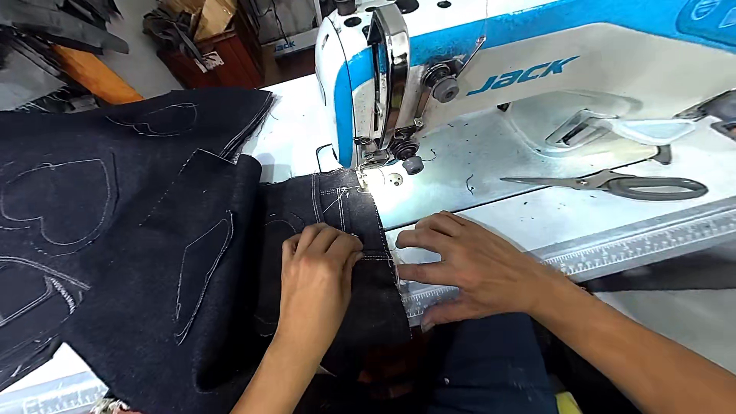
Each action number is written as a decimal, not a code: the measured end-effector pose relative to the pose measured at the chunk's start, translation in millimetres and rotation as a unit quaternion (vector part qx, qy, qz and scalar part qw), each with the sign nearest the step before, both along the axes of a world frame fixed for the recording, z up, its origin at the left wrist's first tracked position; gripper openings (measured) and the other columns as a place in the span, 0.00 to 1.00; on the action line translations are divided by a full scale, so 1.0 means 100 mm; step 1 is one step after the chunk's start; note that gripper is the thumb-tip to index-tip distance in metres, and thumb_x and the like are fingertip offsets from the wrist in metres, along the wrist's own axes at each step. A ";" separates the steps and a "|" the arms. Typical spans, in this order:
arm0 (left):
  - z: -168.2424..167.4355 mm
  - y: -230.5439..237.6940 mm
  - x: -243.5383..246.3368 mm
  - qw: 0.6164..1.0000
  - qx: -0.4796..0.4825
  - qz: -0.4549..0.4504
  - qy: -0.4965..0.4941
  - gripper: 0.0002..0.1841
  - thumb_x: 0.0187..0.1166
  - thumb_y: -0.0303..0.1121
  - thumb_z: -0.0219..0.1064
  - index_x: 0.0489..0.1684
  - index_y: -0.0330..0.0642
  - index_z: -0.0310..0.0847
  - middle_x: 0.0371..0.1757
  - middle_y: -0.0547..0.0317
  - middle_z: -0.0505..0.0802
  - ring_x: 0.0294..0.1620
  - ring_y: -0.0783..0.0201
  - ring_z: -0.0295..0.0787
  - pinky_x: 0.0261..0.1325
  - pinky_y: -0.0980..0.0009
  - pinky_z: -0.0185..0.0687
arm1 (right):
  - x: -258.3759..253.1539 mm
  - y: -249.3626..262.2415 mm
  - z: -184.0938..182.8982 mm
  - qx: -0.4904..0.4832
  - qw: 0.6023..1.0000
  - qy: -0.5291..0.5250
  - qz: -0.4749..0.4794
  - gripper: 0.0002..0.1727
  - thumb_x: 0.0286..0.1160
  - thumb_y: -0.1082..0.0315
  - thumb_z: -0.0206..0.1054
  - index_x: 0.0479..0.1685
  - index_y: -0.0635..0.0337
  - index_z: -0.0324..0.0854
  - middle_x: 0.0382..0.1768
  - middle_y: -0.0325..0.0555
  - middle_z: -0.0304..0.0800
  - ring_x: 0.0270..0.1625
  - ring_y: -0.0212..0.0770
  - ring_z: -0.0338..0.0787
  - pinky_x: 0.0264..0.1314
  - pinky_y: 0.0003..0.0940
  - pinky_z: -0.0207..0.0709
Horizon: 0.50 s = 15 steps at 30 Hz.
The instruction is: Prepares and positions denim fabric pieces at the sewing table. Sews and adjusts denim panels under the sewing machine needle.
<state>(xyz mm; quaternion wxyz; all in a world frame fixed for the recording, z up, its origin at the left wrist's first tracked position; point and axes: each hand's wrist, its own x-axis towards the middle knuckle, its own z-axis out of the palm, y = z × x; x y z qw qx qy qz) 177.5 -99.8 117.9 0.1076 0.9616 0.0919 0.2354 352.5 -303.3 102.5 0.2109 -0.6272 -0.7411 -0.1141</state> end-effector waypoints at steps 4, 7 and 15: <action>0.02 0.08 0.04 0.998 -0.045 -0.024 0.031 0.05 0.79 0.40 0.68 0.36 0.56 0.90 0.39 0.75 0.93 0.58 0.63 0.88 0.59 0.50 0.76 | -0.01 -0.04 -0.01 0.034 0.999 0.016 0.009 0.31 0.76 0.27 0.56 0.52 0.41 0.85 0.67 0.35 0.87 0.62 0.41 0.84 0.61 0.38 0.77; 0.05 0.10 0.06 0.995 -0.098 -0.016 0.029 0.01 0.74 0.37 0.73 0.35 0.55 0.89 0.37 0.75 0.92 0.54 0.64 0.88 0.58 0.51 0.78 | -0.01 -0.01 -0.01 -0.011 1.000 0.001 0.023 0.38 0.76 0.25 0.51 0.69 0.42 0.82 0.73 0.32 0.85 0.68 0.42 0.83 0.63 0.40 0.75; -0.15 0.07 -0.28 0.991 -0.018 -0.130 0.025 0.20 0.91 0.44 0.50 0.70 0.59 0.87 0.74 0.66 0.88 0.86 0.49 0.72 0.84 0.24 0.51 | 0.01 0.01 0.01 -0.047 0.999 0.020 0.017 0.44 0.73 0.21 0.48 0.75 0.41 0.79 0.77 0.34 0.82 0.69 0.47 0.82 0.62 0.46 0.74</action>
